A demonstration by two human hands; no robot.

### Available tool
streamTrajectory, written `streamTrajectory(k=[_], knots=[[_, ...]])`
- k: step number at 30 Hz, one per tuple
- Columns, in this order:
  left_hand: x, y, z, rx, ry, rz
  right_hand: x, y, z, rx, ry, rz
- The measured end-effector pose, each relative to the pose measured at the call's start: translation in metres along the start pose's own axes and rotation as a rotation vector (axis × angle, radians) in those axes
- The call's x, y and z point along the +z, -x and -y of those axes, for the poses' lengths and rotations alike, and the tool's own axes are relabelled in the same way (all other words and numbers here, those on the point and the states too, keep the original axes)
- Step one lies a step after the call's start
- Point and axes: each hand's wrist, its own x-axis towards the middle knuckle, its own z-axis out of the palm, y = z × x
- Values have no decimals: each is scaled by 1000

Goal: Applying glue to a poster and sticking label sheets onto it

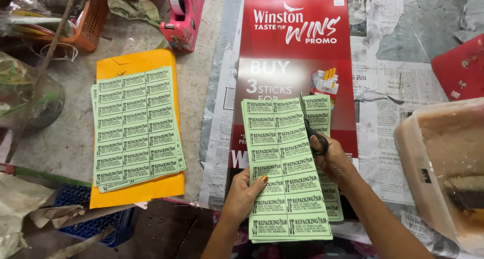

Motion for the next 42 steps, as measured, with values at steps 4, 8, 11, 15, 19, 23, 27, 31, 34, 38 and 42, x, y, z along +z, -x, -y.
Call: streamTrajectory(k=[4, 8, 11, 15, 19, 23, 27, 31, 34, 38, 42], knots=[[1, -1, -2, -32, -28, -4, -2, -13, 0, -5, 1, -10], [1, -6, -3, -27, -20, -4, 6, -11, 1, -33, 36, 1], [0, -8, -1, -15, -25, -11, 8, -10, 2, -29, 2, -12], [-2, -7, 6, 52, -39, 6, 0, -14, 0, -33, 10, -42], [-8, -2, 22, 11, 46, -17, -12, -5, 10, -174, 93, 35], [-25, -1, 22, -9, -12, -107, -12, 63, 55, -210, 402, -84], [-40, 0, 26, 7, 19, -198, -45, 127, 55, -104, 1320, -458], [-17, 0, -4, -46, -116, -148, -112, 125, 11, 23, 1740, -599], [-1, -29, 13, 183, -124, -11, -45, 151, 46, 224, 1551, -498], [15, -25, 15, 16, -157, -99, -50, 145, 27, -46, 1770, -523], [18, -42, 61, 167, 342, -76, -25, 143, 5, -179, 964, -355]])
